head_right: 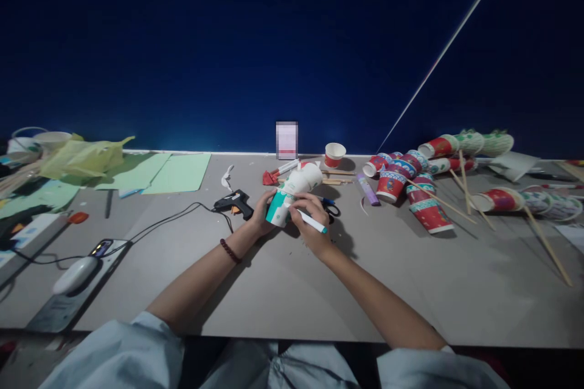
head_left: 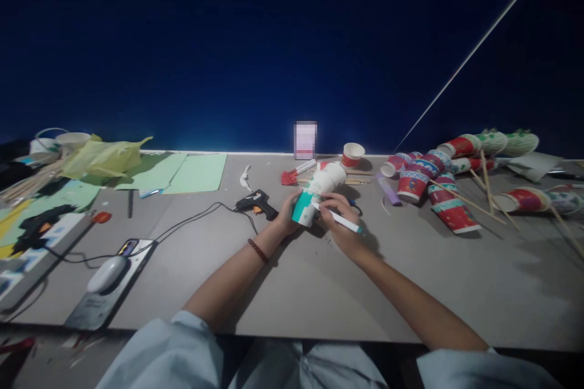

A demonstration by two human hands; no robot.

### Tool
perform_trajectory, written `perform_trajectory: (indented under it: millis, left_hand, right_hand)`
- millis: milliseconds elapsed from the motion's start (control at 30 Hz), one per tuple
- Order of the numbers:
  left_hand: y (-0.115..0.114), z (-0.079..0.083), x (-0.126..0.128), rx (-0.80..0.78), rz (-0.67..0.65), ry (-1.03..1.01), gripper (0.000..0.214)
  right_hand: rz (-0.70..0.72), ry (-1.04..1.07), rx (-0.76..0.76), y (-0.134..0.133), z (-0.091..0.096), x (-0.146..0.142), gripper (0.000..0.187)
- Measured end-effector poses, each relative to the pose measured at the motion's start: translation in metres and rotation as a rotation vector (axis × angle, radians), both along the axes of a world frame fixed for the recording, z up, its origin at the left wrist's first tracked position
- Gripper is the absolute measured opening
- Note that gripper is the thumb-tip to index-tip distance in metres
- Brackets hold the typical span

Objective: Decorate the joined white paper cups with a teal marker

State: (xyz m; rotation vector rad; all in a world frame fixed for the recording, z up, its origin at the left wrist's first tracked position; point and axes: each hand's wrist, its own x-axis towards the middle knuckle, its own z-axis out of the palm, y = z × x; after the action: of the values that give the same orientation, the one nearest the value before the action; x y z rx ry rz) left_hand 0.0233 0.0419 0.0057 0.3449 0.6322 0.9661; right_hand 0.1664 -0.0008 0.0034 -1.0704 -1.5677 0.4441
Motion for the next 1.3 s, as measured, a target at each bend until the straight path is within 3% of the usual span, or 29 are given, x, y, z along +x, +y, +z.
perform_trajectory:
  millis: [233,500,1100,1300]
  left_hand:
    - [0.001,-0.004,-0.001,-0.003,0.006,-0.003,0.026]
    - [-0.001,0.005,-0.001,-0.010,0.009,0.006,0.027]
    - [0.005,-0.009,-0.001,0.026,0.038,-0.019,0.024]
    - [0.002,-0.005,0.000,0.038,0.060,0.007,0.023]
  right_hand:
    - [0.017,-0.030,0.023,0.000,0.001,-0.001,0.015]
    - [0.000,0.024,-0.015,-0.001,-0.001,-0.001,0.015]
    - [0.080,-0.024,0.031,-0.005,0.005,-0.005,0.014]
    - [0.026,-0.043,0.028,-0.005,0.003,-0.004,0.011]
